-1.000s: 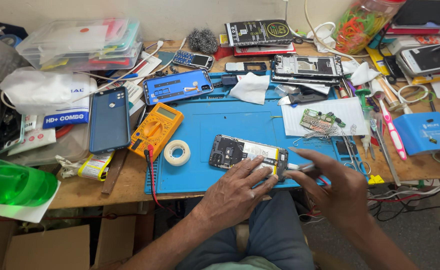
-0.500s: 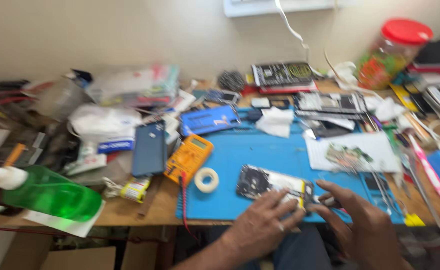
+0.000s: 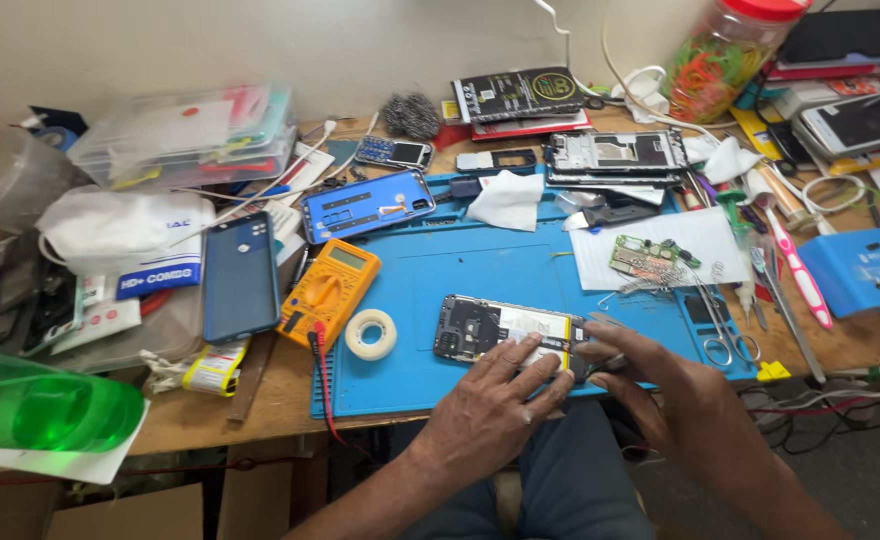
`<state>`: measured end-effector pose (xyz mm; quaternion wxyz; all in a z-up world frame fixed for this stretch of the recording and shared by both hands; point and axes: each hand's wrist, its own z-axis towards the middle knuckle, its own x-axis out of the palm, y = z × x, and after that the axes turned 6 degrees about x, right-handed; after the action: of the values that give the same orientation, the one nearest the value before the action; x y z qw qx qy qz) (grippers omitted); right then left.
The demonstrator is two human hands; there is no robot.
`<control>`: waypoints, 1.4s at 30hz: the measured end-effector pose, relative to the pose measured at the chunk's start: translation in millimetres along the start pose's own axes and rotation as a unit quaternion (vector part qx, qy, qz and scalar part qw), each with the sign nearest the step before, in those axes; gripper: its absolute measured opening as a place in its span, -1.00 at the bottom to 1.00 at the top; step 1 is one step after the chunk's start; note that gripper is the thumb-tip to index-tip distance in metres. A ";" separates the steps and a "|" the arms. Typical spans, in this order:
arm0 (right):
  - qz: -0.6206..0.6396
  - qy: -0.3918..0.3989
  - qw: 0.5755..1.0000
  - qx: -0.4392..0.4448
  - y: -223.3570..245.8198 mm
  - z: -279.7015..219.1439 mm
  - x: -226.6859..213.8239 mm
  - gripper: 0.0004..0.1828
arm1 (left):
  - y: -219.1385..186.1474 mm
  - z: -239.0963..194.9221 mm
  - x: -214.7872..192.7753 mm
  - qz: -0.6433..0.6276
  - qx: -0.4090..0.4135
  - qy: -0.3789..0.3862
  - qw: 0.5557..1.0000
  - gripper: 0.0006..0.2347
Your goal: The person is repairing a disassembled mobile phone on a cluttered workbench. They use a screwdriver to manipulate components on the phone's motherboard and battery area, occasionally adjusting the device's position. The workspace is filled with various tools, spare parts, and electronic equipment.
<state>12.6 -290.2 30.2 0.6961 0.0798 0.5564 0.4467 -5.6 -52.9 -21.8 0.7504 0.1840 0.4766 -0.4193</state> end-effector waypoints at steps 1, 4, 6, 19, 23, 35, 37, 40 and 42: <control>-0.010 -0.016 1.000 0.010 3.7 -0.8 0.7 -0.34 | -0.6 1.3 1.6 0.001 0.000 -0.002 1.000 -0.63; -0.027 -0.036 0.998 0.054 9.8 -2.5 4.1 -0.37 | -0.1 1.6 3.2 0.015 0.002 0.001 1.000 -0.62; -0.026 -0.016 0.994 0.103 5.6 -1.2 1.6 -0.33 | 1.3 0.6 3.7 0.035 0.007 0.012 0.999 -0.59; 0.189 -0.116 0.972 0.075 16.8 135.0 73.7 -0.41 | -4.9 -8.4 -7.9 -0.017 0.018 -0.051 0.998 -0.59; 0.180 -0.106 0.976 0.070 19.0 142.6 85.7 -0.42 | -4.4 -10.1 -4.9 -0.036 0.010 -0.050 0.998 -0.59; 0.207 -0.100 0.970 0.077 11.3 142.1 88.0 -0.40 | -3.8 -9.7 -5.8 -0.052 0.006 -0.046 0.998 -0.57; 0.224 -0.104 0.966 0.081 11.7 137.4 80.5 -0.39 | -3.7 -8.3 -8.8 -0.052 0.006 -0.053 0.997 -0.56; 0.228 -0.106 0.963 0.096 10.9 129.6 70.4 -0.36 | -5.2 -8.0 -11.2 -0.061 0.001 -0.066 0.996 -0.58; 0.222 -0.116 0.963 0.097 8.9 125.7 66.9 -0.35 | -5.5 -8.2 -10.9 -0.075 -0.010 -0.072 0.994 -0.59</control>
<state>113.0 -188.9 34.7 0.6284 0.3199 0.4809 0.5211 -16.7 -45.5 -15.6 0.7509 0.1090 0.4381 -0.4820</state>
